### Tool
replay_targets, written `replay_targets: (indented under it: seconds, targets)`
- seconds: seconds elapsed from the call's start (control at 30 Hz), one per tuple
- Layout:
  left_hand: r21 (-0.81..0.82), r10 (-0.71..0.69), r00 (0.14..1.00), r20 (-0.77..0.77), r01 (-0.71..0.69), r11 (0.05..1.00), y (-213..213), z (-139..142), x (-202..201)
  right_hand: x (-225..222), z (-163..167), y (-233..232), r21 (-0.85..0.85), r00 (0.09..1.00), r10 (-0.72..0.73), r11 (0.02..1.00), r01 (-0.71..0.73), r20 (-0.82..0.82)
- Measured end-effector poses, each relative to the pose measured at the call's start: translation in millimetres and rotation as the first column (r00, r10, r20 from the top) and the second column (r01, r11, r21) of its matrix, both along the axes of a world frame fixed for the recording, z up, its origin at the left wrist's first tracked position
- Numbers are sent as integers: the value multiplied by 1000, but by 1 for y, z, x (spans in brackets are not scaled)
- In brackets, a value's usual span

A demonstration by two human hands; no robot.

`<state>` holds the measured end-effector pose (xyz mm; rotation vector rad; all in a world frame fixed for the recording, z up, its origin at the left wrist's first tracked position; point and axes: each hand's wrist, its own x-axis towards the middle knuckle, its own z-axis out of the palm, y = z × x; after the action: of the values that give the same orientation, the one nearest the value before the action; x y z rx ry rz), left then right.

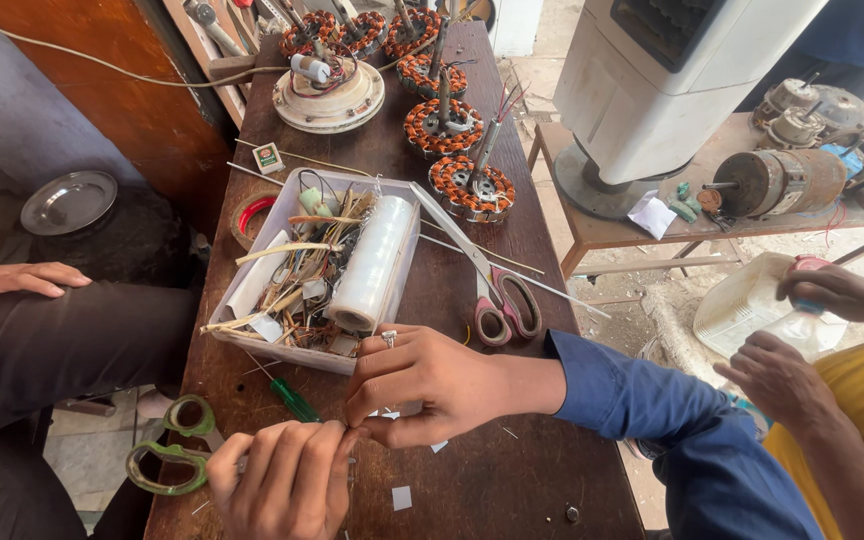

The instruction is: The person handles a roll of white tape and small white squares on a cluttered workbench, then picks up and manipulates a thin wire or pin. The camera shakes heavily throughout, obscuring details of the workspace and tools.

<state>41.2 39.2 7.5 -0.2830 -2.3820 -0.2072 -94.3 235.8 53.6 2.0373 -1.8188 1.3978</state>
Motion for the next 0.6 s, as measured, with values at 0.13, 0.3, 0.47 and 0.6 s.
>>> replay_targets:
  seconds: [0.13,0.3,0.47,0.6]
  targets:
    - [22,-63,998,-24,64,998,6,5,-1,-8,4,3,66,961,154,983,-173,230]
    - [8,-120,992,-26,120,993,10,10,-4,-8,3,4,97,947,140,980,-174,289]
    - [20,-115,993,-29,116,993,9,9,-4,-8,2,5,110,965,120,983,-148,232]
    - [27,-109,994,-12,109,994,8,7,-3,-8,0,5,91,972,124,985,-144,198]
